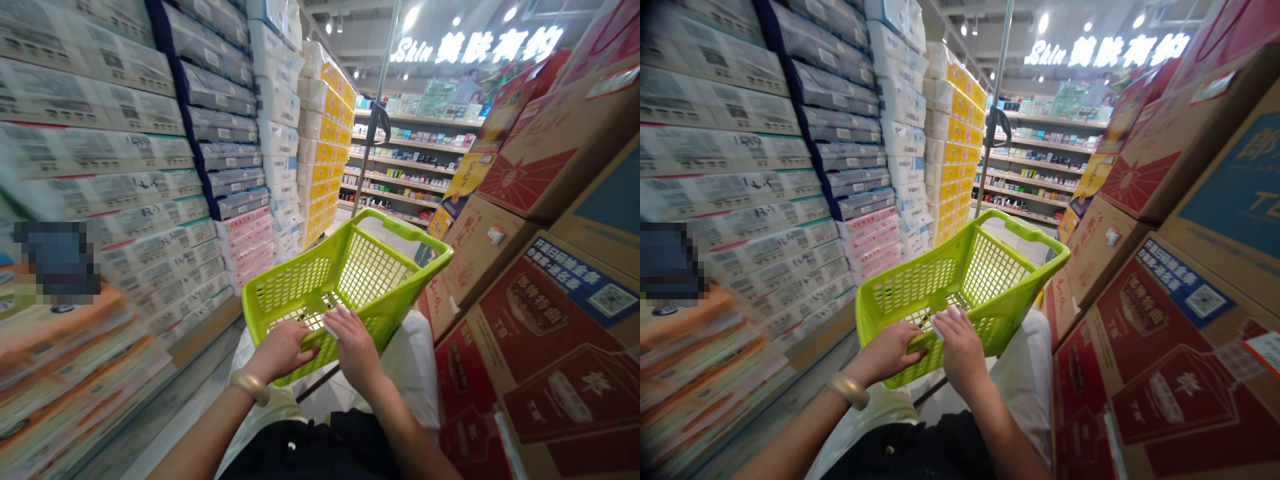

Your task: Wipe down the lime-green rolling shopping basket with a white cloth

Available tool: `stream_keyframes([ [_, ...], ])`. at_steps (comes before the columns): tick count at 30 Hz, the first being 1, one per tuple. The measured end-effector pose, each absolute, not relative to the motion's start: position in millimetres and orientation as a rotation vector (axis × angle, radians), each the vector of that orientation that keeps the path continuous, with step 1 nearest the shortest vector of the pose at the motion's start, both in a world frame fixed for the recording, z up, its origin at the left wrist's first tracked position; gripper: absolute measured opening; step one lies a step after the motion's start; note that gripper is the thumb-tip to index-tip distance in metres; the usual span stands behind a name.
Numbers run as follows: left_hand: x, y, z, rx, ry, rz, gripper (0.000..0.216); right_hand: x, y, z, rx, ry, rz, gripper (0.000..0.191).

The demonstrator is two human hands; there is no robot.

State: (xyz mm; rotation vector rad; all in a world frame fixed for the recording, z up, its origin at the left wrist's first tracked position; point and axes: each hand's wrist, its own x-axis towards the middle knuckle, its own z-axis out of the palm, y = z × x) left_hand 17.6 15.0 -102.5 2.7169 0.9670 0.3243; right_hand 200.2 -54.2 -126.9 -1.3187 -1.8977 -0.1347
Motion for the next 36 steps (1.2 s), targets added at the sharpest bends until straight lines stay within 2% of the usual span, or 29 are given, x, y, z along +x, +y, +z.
stream_keyframes([
  [4, 18, 15, -101, 2.749, 0.968, 0.296, 0.029, 207, -52, -127, -1.443, -1.746, -0.207, 0.053],
  [10, 18, 15, -103, 2.716, 0.946, 0.345, 0.025, 195, -56, -128, -1.26, -1.98, -0.147, 0.055],
  [15, 19, 15, -104, 2.757, 0.971, 0.313, 0.029, 215, -51, -126, -1.48, -1.695, -0.27, 0.052],
  [21, 18, 16, -105, 2.718, 0.965, 0.343, 0.027, 193, -56, -129, -1.24, -2.009, -0.144, 0.054],
  [27, 19, 16, -104, 2.762, 0.972, 0.316, 0.027, 210, -51, -127, -1.459, -1.765, -0.221, 0.055],
  [33, 19, 17, -105, 2.741, 0.953, 0.353, 0.025, 194, -55, -127, -1.275, -1.998, -0.15, 0.055],
  [36, 19, 16, -104, 2.752, 0.963, 0.317, 0.024, 202, -53, -126, -1.352, -1.903, -0.169, 0.055],
])
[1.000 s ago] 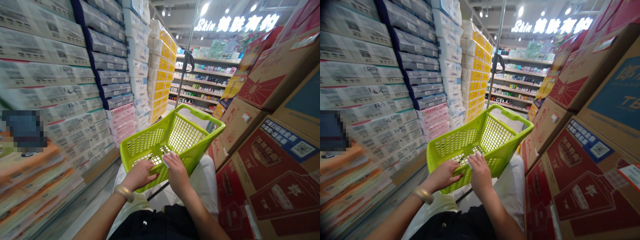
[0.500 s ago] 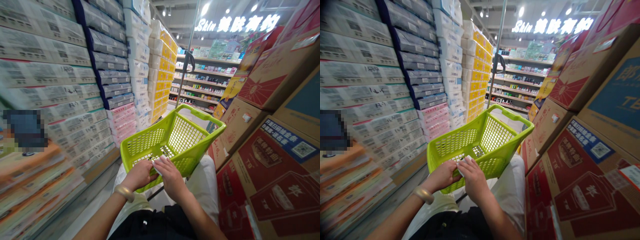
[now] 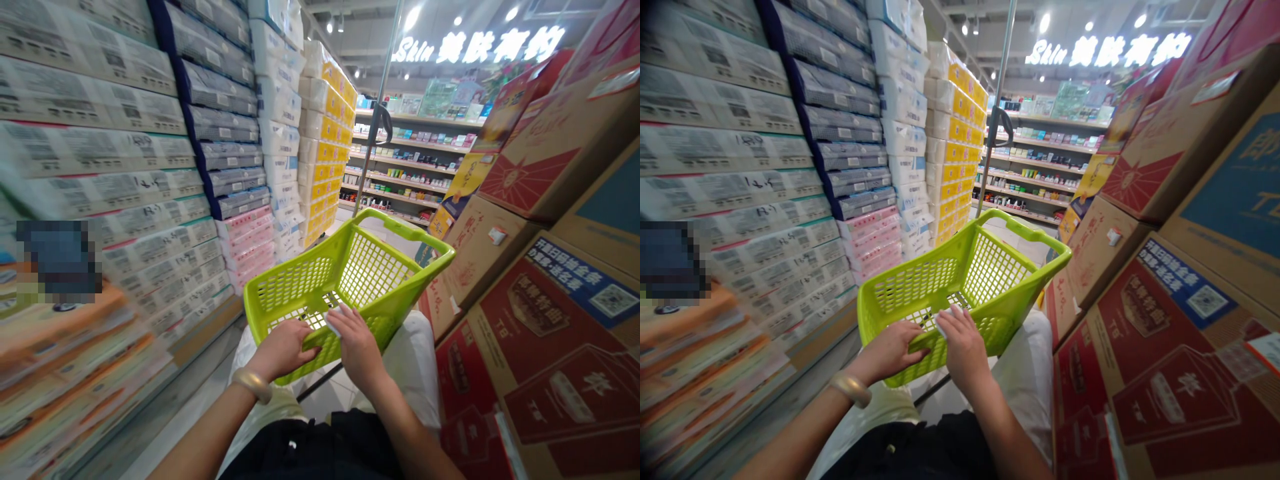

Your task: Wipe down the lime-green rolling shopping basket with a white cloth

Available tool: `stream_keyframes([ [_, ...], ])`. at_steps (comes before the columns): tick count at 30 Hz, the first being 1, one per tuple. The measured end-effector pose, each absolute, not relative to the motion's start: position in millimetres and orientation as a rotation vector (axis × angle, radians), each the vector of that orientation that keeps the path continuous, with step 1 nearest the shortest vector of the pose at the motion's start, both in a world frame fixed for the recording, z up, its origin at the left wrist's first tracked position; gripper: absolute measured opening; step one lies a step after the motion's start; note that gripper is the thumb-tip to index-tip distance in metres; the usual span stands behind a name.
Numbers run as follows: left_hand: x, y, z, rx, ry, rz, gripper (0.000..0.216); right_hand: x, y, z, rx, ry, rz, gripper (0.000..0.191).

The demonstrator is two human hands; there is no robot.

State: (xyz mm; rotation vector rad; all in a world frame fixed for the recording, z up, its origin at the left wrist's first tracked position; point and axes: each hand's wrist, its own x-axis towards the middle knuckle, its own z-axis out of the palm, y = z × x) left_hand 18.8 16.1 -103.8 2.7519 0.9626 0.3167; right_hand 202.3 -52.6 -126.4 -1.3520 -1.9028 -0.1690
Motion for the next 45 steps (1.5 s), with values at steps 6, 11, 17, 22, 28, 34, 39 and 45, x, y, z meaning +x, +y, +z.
stream_keyframes([
  [6, 19, 18, -105, 2.732, 0.963, 0.333, 0.024, 199, -53, -127, -1.337, -1.885, -0.162, 0.055],
  [11, 19, 18, -105, 2.745, 0.959, 0.326, 0.024, 202, -53, -126, -1.309, -1.936, -0.143, 0.055],
  [17, 19, 19, -105, 2.755, 0.957, 0.327, 0.026, 212, -52, -127, -1.414, -1.781, -0.193, 0.055],
  [22, 18, 19, -106, 2.732, 0.949, 0.334, 0.025, 197, -56, -130, -1.249, -1.963, -0.134, 0.056],
  [28, 19, 21, -108, 2.763, 0.947, 0.33, 0.026, 205, -53, -127, -1.42, -1.787, -0.196, 0.055],
  [34, 16, 31, -111, 2.774, 0.895, 0.336, 0.019, 190, -57, -130, -1.273, -1.986, -0.174, 0.054],
  [39, 12, 41, -104, 2.812, 0.825, 0.307, 0.015, 220, -49, -128, -1.462, -1.783, -0.261, 0.056],
  [45, 11, 55, -103, 2.854, 0.791, 0.322, 0.018, 199, -45, -131, -1.373, -1.925, -0.253, 0.057],
])
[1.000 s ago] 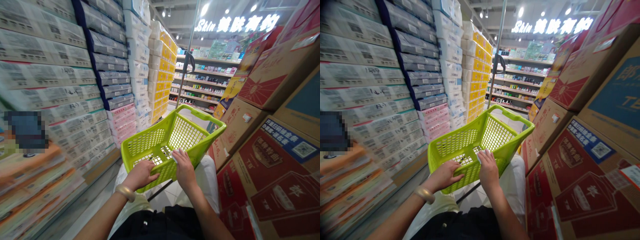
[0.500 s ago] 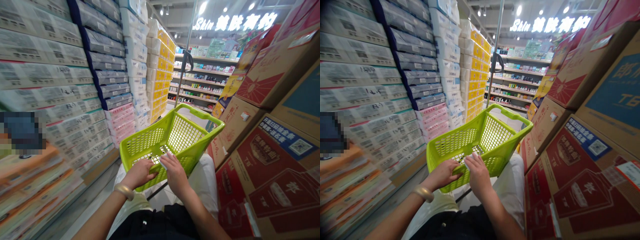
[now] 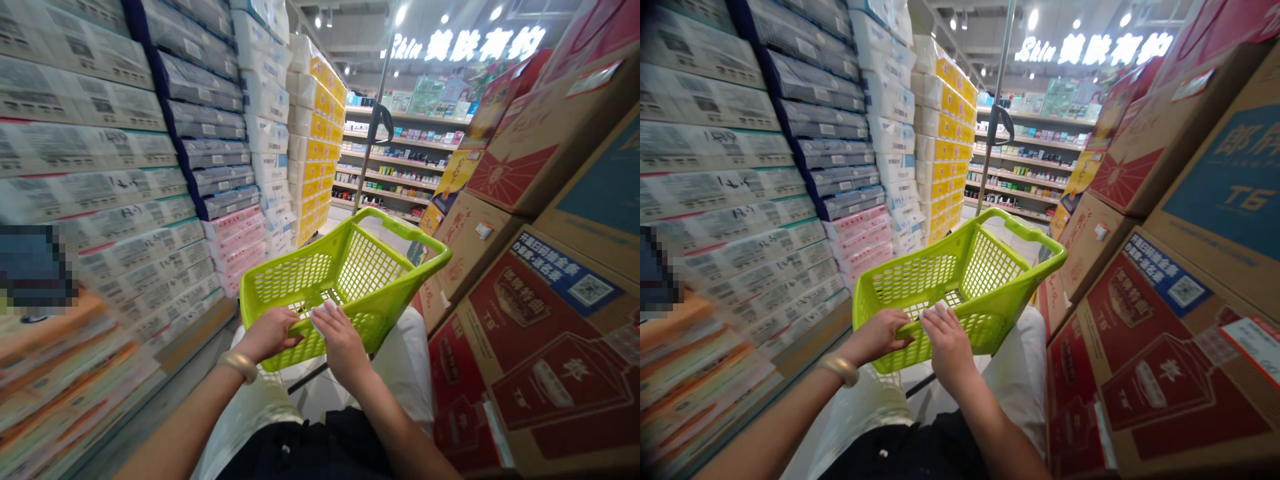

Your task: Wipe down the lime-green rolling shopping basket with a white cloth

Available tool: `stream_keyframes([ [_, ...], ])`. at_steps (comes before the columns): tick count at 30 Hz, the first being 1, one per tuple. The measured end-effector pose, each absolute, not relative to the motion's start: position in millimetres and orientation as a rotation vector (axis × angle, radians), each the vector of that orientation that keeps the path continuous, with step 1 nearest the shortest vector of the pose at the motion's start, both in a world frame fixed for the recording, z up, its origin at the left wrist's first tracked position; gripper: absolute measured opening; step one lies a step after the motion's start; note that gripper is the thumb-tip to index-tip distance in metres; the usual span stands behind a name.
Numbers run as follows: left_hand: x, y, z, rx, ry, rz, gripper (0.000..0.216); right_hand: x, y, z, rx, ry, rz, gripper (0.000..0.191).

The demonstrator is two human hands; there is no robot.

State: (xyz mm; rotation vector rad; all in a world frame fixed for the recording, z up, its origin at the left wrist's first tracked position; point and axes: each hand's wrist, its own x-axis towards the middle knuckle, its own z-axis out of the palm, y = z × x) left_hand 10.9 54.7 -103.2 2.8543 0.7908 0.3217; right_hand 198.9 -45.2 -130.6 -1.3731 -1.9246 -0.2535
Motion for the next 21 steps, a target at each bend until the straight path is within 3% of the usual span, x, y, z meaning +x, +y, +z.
stream_keyframes([
  [9, 2, 62, -92, 2.926, 1.072, 0.34, 0.016, 248, -35, -121, -1.602, -1.608, -0.404, 0.055],
  [13, 26, 39, -85, 2.863, 1.272, 0.485, 0.047, 217, -28, -125, -1.501, -1.787, -0.305, 0.055],
  [21, 59, 22, -102, 2.765, 1.188, 0.556, 0.049, 258, -34, -115, -1.616, -1.585, -0.386, 0.054],
])
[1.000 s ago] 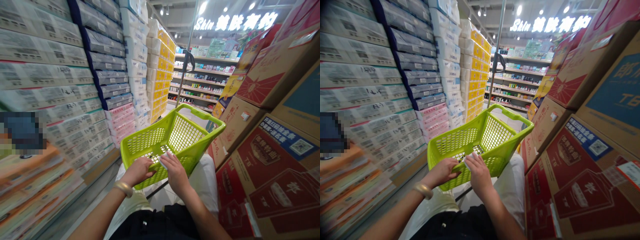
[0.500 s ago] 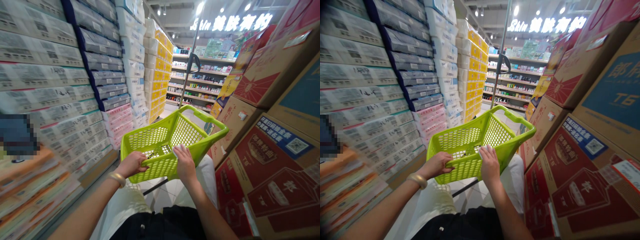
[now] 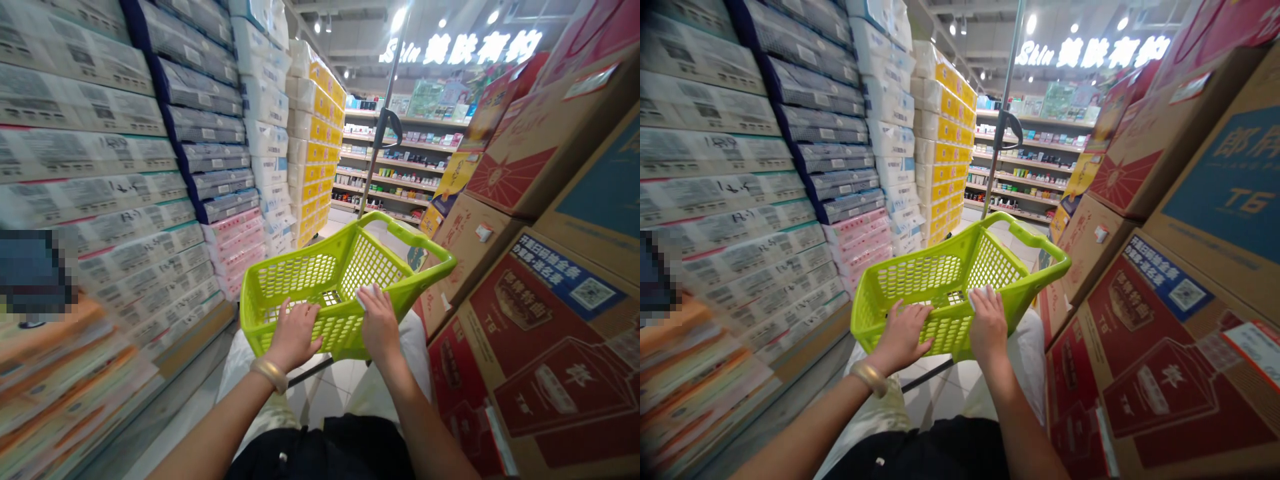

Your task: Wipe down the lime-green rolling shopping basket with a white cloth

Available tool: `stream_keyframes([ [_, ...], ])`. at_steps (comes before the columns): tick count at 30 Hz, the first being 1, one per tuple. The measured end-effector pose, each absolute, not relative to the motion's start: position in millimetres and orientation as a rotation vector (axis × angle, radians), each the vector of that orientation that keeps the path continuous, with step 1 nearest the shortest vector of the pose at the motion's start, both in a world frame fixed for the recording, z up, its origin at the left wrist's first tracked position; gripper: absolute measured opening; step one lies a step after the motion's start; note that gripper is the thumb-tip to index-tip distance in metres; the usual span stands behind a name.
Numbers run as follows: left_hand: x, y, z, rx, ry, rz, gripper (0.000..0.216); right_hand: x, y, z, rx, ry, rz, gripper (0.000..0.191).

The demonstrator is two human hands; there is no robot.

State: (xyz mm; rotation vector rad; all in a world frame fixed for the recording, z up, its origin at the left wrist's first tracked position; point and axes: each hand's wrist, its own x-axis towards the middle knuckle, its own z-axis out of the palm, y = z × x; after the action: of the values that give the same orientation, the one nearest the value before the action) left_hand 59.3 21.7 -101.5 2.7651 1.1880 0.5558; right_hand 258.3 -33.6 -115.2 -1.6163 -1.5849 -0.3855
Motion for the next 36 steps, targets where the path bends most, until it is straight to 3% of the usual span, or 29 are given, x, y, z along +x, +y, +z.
stream_keyframes([
  [3, 57, 25, -105, 2.776, 1.158, 0.612, 0.045, 265, -32, -113, -1.626, -1.487, -0.404, 0.053],
  [9, 51, 32, -104, 2.773, 1.116, 0.625, 0.043, 229, -24, -122, -1.453, -1.832, -0.22, 0.056],
  [16, 51, 34, -101, 2.793, 1.11, 0.612, 0.041, 258, -29, -113, -1.632, -1.518, -0.379, 0.054],
  [22, 50, 37, -101, 2.794, 1.102, 0.592, 0.043, 229, -21, -119, -1.486, -1.84, -0.255, 0.053],
  [29, 47, 48, -101, 2.821, 1.11, 0.597, 0.041, 262, -28, -108, -1.652, -1.482, -0.442, 0.052],
  [36, 47, 50, -100, 2.842, 1.127, 0.646, 0.039, 231, -17, -110, -1.494, -1.936, -0.238, 0.051],
])
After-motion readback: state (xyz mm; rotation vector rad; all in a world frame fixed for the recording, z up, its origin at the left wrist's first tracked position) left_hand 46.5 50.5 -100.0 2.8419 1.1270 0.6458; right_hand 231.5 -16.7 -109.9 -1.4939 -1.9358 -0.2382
